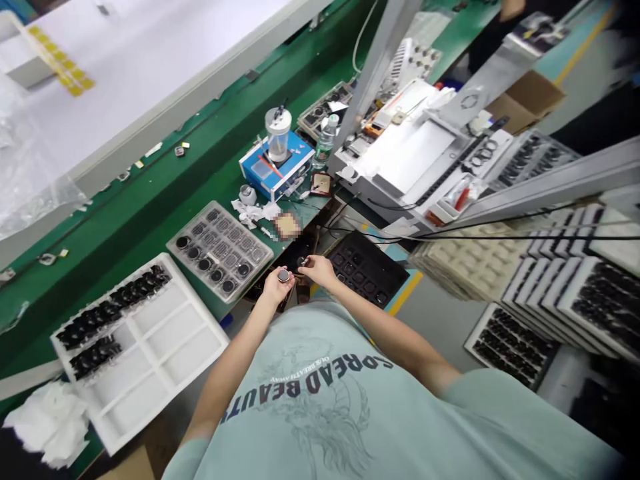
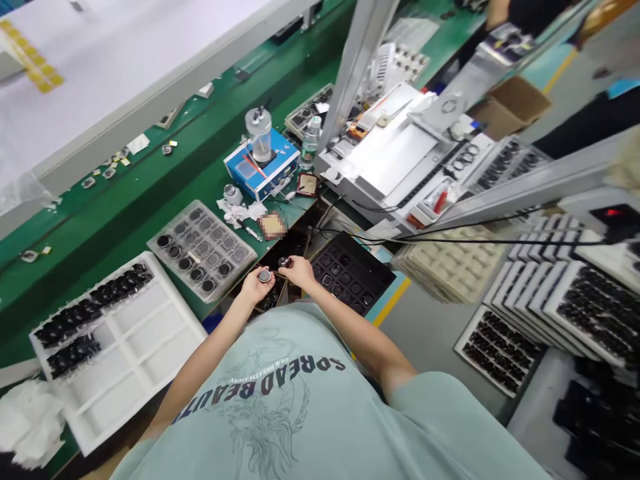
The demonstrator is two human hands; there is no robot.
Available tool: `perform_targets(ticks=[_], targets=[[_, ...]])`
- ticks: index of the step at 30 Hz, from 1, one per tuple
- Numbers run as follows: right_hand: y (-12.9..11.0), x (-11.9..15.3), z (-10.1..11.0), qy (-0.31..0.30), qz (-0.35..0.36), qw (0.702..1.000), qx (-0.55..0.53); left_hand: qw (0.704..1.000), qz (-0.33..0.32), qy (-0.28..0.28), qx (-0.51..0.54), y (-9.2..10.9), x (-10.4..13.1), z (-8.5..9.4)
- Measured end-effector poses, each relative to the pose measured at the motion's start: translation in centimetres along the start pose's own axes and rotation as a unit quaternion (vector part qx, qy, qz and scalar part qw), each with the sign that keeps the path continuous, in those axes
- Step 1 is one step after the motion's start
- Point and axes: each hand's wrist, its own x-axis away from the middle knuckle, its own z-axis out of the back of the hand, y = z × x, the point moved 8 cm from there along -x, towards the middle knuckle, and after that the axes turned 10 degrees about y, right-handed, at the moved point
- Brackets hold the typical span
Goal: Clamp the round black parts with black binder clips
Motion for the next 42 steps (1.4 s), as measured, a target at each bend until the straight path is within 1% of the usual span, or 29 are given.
perform_targets(ticks=[1,2,3,4,6,8,10,12,13,15,17,20,22,23,25,27,30,32,34,37,39,42], targets=[[0.4,-0.9,0.9,0.021,-0.008,0.999,0.048,1.000,0.002,0.006,0.000,0.1,-0.6,-0.8],[0.8,-1.5,1.7,0.038,-0.014,0.997,0.070,1.000,0.005,0.010,-0.002,0.1,-1.1,-1.5],[1.1,-1.9,2.3,0.046,-0.014,0.997,0.065,1.000,0.010,0.015,-0.004,0.0,-1.6,-2.2],[1.4,-2.2,2.7,0.048,-0.013,0.998,0.038,1.000,0.016,0.020,-0.006,-0.1,-2.0,-2.7],[2.1,-2.1,3.1,0.043,-0.018,0.997,-0.055,0.999,0.028,0.029,-0.008,-0.2,-2.5,-3.4],[3.1,-1.7,3.2,0.044,-0.036,0.986,-0.158,0.999,0.037,0.036,-0.005,-0.3,-2.9,-3.8],[4.1,-1.2,3.2,0.050,-0.061,0.969,-0.235,0.998,0.041,0.040,-0.001,-0.2,-3.2,-4.0],[4.5,-0.8,2.9,0.050,-0.080,0.957,-0.276,0.998,0.042,0.041,0.001,0.0,-3.1,-4.0],[4.5,-0.7,2.8,0.048,-0.084,0.955,-0.281,0.998,0.042,0.041,0.000,0.1,-3.0,-3.9],[3.9,-0.6,2.6,0.039,-0.075,0.962,-0.259,0.998,0.042,0.040,0.000,0.2,-2.5,-3.4],[2.3,-0.5,2.4,0.028,-0.036,0.976,-0.211,0.999,0.032,0.024,0.002,0.5,-1.5,-2.5],[-1.2,0.1,1.5,0.003,0.051,0.985,-0.162,0.999,-0.015,-0.039,0.003,1.3,0.8,-0.6],[-3.9,0.7,0.2,-0.027,0.101,0.984,-0.146,0.996,-0.049,-0.072,0.006,1.8,2.7,1.4],[-5.2,1.0,-0.7,-0.045,0.120,0.983,-0.133,0.995,-0.062,-0.076,0.013,2.1,3.5,2.6],[-8.2,1.3,-2.9,-0.079,0.159,0.980,-0.089,0.994,-0.079,-0.069,0.034,2.6,5.1,5.5],[-11.5,1.2,-5.6,-0.109,0.211,0.971,-0.028,0.992,-0.093,-0.056,0.065,3.1,6.3,8.4],[-16.2,0.8,-10.1,-0.144,0.287,0.942,0.097,0.987,-0.107,-0.041,0.116,3.5,7.5,12.5],[-18.2,0.3,-12.7,-0.151,0.307,0.920,0.193,0.982,-0.112,-0.034,0.148,3.5,8.0,14.9],[-19.1,0.0,-14.5,-0.147,0.303,0.898,0.281,0.977,-0.115,-0.029,0.179,3.4,8.3,16.9],[-19.1,0.2,-15.8,-0.131,0.294,0.875,0.362,0.970,-0.115,-0.028,0.214,3.3,8.6,19.0],[-18.7,0.5,-16.1,-0.107,0.302,0.875,0.363,0.965,-0.116,-0.032,0.232,3.3,8.7,19.9],[-18.3,1.1,-16.0,-0.078,0.322,0.896,0.296,0.960,-0.120,-0.040,0.248,3.6,8.8,20.9]])
